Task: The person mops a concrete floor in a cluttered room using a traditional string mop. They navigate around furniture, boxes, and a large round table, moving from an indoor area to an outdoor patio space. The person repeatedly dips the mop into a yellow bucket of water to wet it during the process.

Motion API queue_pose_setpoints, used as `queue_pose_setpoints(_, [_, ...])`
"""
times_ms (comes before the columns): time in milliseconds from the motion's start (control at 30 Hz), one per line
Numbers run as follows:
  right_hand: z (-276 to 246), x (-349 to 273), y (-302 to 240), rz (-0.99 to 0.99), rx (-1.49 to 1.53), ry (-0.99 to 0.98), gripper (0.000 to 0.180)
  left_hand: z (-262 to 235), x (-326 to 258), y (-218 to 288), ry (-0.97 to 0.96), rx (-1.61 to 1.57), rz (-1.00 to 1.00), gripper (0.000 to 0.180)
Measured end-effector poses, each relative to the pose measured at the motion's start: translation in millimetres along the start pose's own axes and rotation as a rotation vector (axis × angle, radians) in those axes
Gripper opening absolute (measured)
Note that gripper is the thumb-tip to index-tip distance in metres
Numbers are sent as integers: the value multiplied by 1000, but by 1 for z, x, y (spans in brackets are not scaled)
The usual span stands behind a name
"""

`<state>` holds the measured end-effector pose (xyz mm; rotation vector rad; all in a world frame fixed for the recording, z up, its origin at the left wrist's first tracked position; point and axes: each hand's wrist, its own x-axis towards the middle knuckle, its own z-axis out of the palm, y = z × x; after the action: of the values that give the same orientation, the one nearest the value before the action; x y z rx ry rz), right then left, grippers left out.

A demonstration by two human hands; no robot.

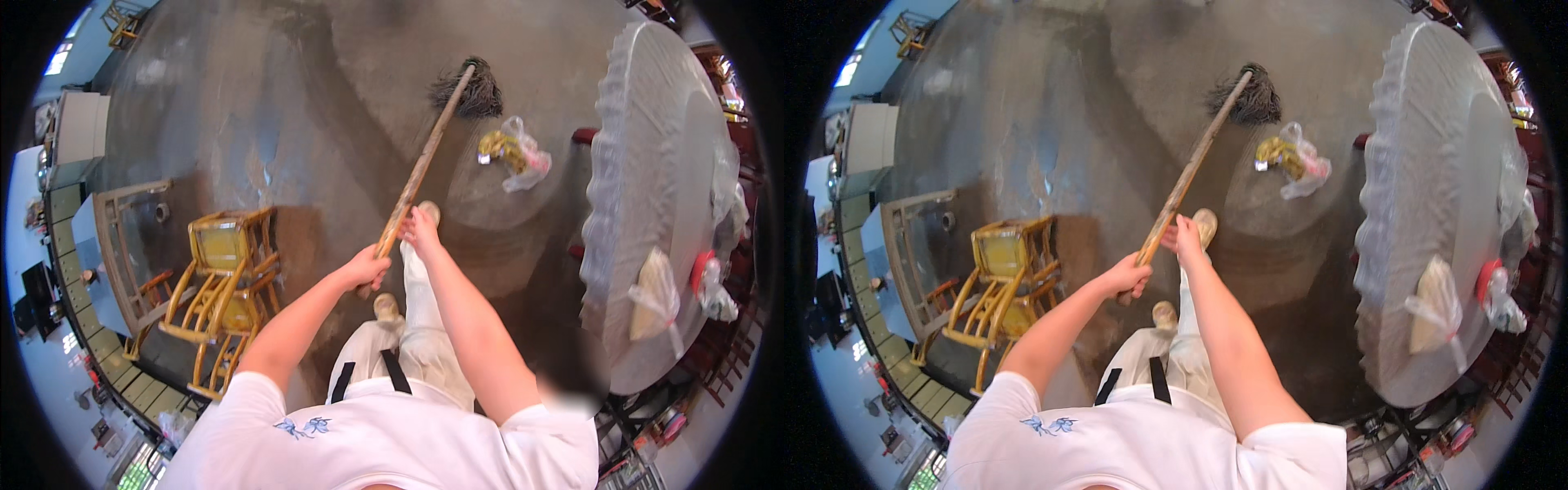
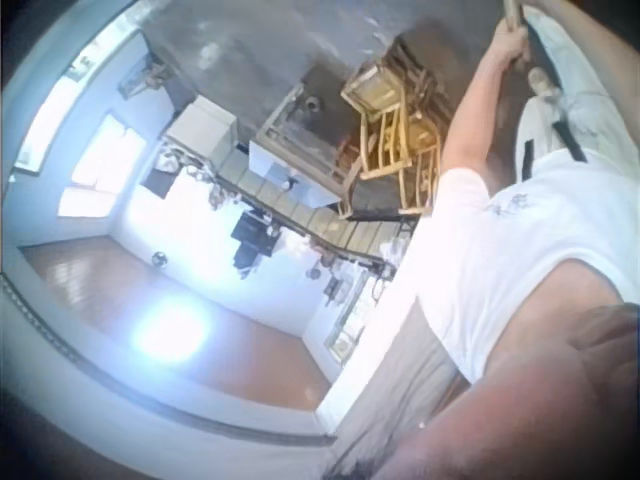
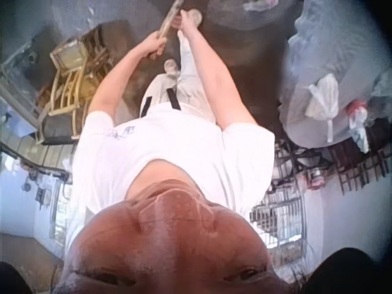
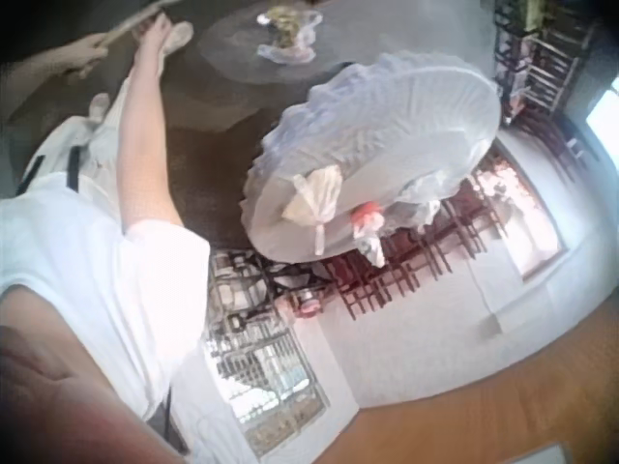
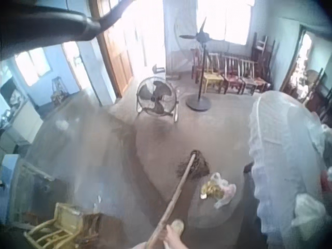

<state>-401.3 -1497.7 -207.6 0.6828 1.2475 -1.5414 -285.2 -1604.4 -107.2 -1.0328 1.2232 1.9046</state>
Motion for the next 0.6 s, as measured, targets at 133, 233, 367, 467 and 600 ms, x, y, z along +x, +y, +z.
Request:
queue_pose_setpoints(133, [-8, 12, -79, -76, 176, -112, 52, 29, 143, 151, -32, 203, 247, 27])
queue_pose_setpoints(233, [25, -17, -166, -102, 167, 114, 65, 37, 211, 244, -6, 108, 177, 44])
queue_pose_setpoints(367, [18, -11, -208, -57, 153, 111, 67, 52, 232, 284, -125, -165, 196, 45])
queue_pose_setpoints(467, [49, -24, -206, 27, 370, -99, 56, 20, 197, 252, -282, -105, 81, 44])
queue_pose_setpoints(600, [111, -41, -160, 249, 544, -273, 33, -50, 114, 228, -350, -118, -132, 39])
